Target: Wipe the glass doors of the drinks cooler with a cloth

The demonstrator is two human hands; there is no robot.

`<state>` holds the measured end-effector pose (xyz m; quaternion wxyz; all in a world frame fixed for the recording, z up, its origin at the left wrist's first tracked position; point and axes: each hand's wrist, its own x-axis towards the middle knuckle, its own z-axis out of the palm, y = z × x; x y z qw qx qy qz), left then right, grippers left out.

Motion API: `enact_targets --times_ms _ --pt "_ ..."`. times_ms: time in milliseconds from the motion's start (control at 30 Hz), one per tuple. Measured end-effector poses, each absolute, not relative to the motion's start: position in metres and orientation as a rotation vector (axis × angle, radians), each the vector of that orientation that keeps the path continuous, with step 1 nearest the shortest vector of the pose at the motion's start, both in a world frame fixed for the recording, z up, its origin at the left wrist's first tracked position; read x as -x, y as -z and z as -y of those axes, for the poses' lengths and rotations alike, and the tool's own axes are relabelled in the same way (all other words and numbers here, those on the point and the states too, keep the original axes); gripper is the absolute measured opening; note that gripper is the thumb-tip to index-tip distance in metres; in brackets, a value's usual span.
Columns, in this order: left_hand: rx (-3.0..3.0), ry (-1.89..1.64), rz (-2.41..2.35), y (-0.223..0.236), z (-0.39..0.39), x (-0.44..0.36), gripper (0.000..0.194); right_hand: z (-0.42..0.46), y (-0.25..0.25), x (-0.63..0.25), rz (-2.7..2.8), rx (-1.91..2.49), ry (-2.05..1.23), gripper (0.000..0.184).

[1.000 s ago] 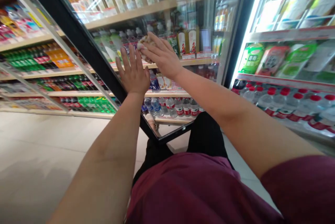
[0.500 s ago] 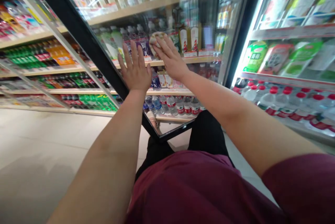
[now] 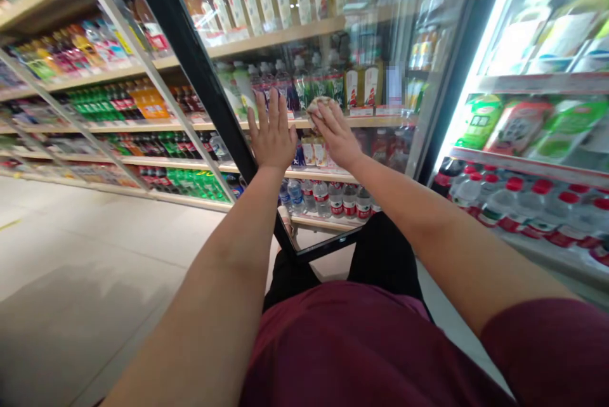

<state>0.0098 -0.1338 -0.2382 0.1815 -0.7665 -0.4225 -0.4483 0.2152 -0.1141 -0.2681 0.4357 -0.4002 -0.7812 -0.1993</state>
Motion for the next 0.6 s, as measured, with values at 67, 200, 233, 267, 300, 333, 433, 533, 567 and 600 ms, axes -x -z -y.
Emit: enact_targets --times_ms 67,200,233,267,300,333,433,533,567,600 --pt "2.165 1.287 1.17 0.239 0.132 -0.01 0.076 0.113 0.27 -0.219 1.973 1.003 0.495 0.066" --pt "2.135 1.296 1.134 0.242 0.128 -0.007 0.072 0.107 0.254 -0.218 1.949 0.967 0.554 0.067" --pt "2.132 1.292 1.127 0.243 0.127 -0.006 0.071 0.108 0.25 -0.213 1.926 0.973 0.555 0.068" --pt "2.134 1.283 1.117 0.243 0.126 -0.004 0.07 0.109 0.247 -0.207 1.903 0.984 0.551 0.069" --pt "2.139 1.266 1.105 0.244 0.125 -0.002 0.07 0.111 0.244 -0.198 1.888 0.991 0.544 0.071" --pt "2.141 1.244 1.092 0.245 0.124 0.0 0.069 0.114 0.242 -0.189 1.886 0.988 0.533 0.072" --pt "2.141 1.171 1.054 0.247 0.121 0.008 0.068 0.124 0.236 -0.159 1.966 0.897 0.478 0.077" --pt "2.121 1.163 1.034 0.249 0.12 0.012 0.06 0.131 0.226 -0.145 2.028 0.776 0.405 0.086" --pt "2.116 1.171 1.027 0.249 0.12 0.013 0.058 0.133 0.221 -0.146 2.048 0.745 0.395 0.09" --pt "2.109 1.181 1.021 0.249 0.121 0.013 0.057 0.135 0.215 -0.151 2.08 0.714 0.402 0.092"
